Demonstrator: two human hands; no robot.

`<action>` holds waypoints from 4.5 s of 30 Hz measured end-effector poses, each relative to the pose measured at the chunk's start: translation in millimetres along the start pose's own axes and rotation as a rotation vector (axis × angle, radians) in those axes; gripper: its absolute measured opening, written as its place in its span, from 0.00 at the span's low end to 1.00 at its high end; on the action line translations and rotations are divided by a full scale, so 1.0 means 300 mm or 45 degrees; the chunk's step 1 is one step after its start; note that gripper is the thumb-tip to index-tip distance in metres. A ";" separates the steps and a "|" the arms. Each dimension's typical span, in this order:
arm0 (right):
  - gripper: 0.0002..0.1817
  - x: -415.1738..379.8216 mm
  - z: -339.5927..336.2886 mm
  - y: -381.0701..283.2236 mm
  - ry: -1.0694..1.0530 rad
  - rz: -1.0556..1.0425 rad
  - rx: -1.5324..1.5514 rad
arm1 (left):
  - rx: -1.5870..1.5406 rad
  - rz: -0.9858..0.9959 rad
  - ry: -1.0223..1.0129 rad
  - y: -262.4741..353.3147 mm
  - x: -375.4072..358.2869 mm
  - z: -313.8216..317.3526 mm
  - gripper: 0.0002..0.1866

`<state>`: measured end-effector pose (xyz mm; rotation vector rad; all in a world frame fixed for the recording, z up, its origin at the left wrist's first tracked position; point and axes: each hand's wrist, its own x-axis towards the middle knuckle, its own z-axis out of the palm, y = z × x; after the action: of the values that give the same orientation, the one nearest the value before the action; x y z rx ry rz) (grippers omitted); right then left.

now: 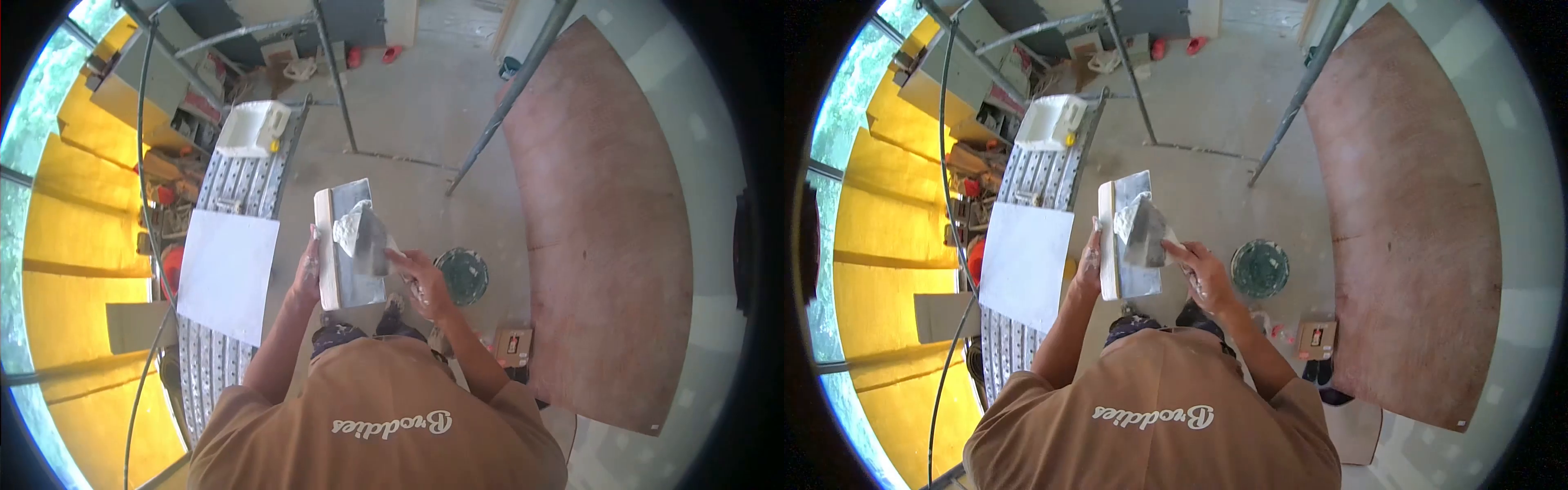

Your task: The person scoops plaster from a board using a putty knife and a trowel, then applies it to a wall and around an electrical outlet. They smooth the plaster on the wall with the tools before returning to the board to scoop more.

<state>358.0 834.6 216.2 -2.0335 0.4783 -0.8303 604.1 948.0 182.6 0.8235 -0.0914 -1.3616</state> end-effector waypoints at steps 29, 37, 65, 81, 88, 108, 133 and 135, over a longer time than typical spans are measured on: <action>0.16 0.377 -0.494 0.265 0.442 0.835 1.513 | 0.894 0.596 -0.541 0.093 1.087 0.689 0.33; 0.17 0.447 -0.579 0.294 0.779 0.752 1.461 | 0.779 0.299 -0.561 -0.150 1.273 0.757 0.32; 0.15 0.449 -1.750 0.701 1.083 0.619 0.955 | 1.134 0.186 -0.912 -0.886 1.792 1.520 0.28; 0.42 0.416 -2.138 1.145 0.371 0.379 -1.323 | 0.319 -0.682 -0.616 -0.807 2.032 1.946 0.29; 0.40 0.208 -2.015 1.960 0.548 0.489 -1.016 | 0.324 -0.417 -0.558 -1.197 2.587 1.525 0.30; 0.16 0.561 -1.886 2.839 0.053 0.513 2.005 | 0.371 0.698 -0.234 -1.124 2.902 0.936 0.38; 0.17 1.383 -1.165 3.001 -0.956 0.499 1.476 | 0.293 1.222 0.106 -0.753 2.961 0.367 0.27; 0.17 1.421 -1.086 3.017 -0.980 0.483 1.439 | 0.293 1.187 0.103 -0.724 2.975 0.328 0.27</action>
<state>404.4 -110.1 -244.8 -0.9994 -0.0788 0.0234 598.4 117.0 -221.0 0.8630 -0.5099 -0.4397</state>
